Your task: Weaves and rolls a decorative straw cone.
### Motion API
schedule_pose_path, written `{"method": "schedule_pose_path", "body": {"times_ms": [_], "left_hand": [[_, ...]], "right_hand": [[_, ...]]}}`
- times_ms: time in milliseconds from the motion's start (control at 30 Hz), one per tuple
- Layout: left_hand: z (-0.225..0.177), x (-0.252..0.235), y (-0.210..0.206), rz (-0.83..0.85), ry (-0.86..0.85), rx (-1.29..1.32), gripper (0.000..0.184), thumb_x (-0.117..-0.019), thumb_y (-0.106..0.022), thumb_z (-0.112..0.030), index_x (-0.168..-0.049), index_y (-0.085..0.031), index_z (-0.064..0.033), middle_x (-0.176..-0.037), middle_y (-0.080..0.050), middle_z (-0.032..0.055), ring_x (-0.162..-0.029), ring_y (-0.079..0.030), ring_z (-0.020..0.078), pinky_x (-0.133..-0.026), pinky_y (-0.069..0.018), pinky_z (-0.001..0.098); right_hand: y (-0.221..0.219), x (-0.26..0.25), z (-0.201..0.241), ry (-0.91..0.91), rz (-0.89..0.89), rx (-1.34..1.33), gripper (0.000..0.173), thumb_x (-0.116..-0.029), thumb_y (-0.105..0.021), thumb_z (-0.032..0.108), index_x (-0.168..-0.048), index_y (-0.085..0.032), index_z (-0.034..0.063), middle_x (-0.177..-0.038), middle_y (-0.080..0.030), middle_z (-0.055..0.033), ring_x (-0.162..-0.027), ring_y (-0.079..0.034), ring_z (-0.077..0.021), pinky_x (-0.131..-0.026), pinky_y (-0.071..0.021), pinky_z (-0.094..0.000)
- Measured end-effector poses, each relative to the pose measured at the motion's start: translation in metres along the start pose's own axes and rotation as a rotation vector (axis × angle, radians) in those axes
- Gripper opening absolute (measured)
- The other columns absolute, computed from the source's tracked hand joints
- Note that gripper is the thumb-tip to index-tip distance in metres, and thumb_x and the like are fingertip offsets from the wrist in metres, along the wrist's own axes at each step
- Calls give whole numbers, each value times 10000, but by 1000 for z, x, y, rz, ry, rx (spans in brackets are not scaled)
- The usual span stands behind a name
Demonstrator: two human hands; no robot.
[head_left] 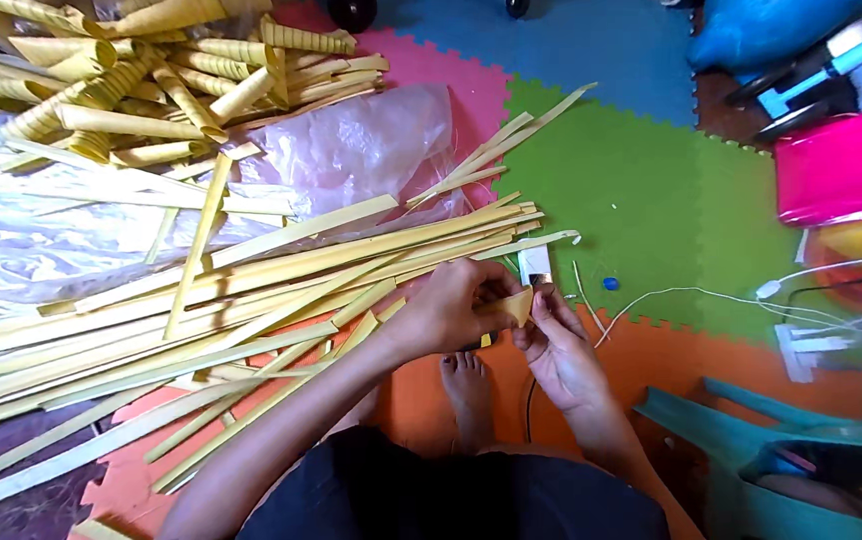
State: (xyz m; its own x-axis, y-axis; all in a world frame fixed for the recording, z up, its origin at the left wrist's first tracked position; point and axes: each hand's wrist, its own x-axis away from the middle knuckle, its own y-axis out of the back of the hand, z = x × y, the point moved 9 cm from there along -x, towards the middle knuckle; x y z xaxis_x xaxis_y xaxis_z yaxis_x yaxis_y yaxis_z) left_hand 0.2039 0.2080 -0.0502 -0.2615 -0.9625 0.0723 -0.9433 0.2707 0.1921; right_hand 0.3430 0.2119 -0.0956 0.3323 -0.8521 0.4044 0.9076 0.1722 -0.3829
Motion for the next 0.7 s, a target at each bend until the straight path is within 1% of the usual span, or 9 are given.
{"method": "schedule_pose_path", "body": {"times_ms": [100,200,233,300,367,467,567,633,700], "left_hand": [[0,1,1,-54,-29,-62,192,-872,-795,-83,-1034,-704,-34,-941,-671,68,-755,-670,108,-675,-590,259],[1,0,4,-155,-14,-159,172,-905,-784,-204,-911,-706,-50,-812,-656,48,-653,-631,92,-593,-546,255],[2,0,4,-152,2,-167,177,-917,-774,-218,-878,-698,-64,-738,-654,25,-614,-626,76,-567,-536,252],[3,0,2,-131,10,-177,176,-917,-775,-207,-854,-689,-66,-691,-637,14,-596,-608,73,-552,-513,253],[3,0,-1,-81,-14,-200,149,-899,-789,-163,-923,-687,-58,-753,-657,38,-653,-639,104,-599,-543,283],[-2,-1,-7,35,-57,-206,242,-886,-794,-119,-1092,-673,-81,-902,-693,42,-773,-677,112,-691,-581,296],[-4,2,0,-39,-92,-154,200,-858,-814,-104,-1015,-705,-44,-959,-620,77,-814,-638,124,-688,-561,254],[-4,3,7,-146,-85,-150,194,-838,-843,-150,-924,-720,-27,-945,-604,82,-790,-628,112,-655,-558,227],[0,4,8,-177,-51,-185,216,-859,-834,-192,-913,-715,-19,-930,-618,87,-741,-625,108,-638,-554,235]], "right_hand": [[-4,7,-12,-204,-1,-139,282,-1064,-274,3,-1057,-549,67,-737,-634,6,-547,-585,13,-533,-517,-108],[-10,9,-13,-122,42,21,279,-1084,-285,61,-996,-550,74,-633,-574,52,-463,-489,34,-455,-434,-99],[-8,7,-7,-20,17,102,289,-1094,-320,104,-968,-579,86,-643,-587,61,-482,-498,26,-470,-441,-117],[-3,3,3,156,6,221,248,-1102,-394,201,-994,-608,140,-798,-667,61,-642,-624,-17,-610,-552,-190],[-3,-1,9,232,30,258,136,-1063,-459,128,-1041,-592,147,-908,-677,26,-713,-668,-63,-660,-596,-243],[0,-3,3,87,8,133,178,-1068,-391,52,-1117,-544,128,-885,-669,7,-651,-643,-39,-612,-570,-189],[-8,4,-13,-145,56,-103,292,-1050,-279,4,-1086,-555,90,-785,-651,5,-566,-579,7,-538,-504,-120],[-14,8,-18,-190,100,-115,341,-1085,-249,97,-1033,-585,65,-773,-677,-9,-581,-610,-14,-555,-524,-140],[-16,7,-16,-138,147,-19,438,-1123,-239,347,-1100,-586,80,-900,-714,-16,-733,-679,-57,-677,-574,-201]]}}
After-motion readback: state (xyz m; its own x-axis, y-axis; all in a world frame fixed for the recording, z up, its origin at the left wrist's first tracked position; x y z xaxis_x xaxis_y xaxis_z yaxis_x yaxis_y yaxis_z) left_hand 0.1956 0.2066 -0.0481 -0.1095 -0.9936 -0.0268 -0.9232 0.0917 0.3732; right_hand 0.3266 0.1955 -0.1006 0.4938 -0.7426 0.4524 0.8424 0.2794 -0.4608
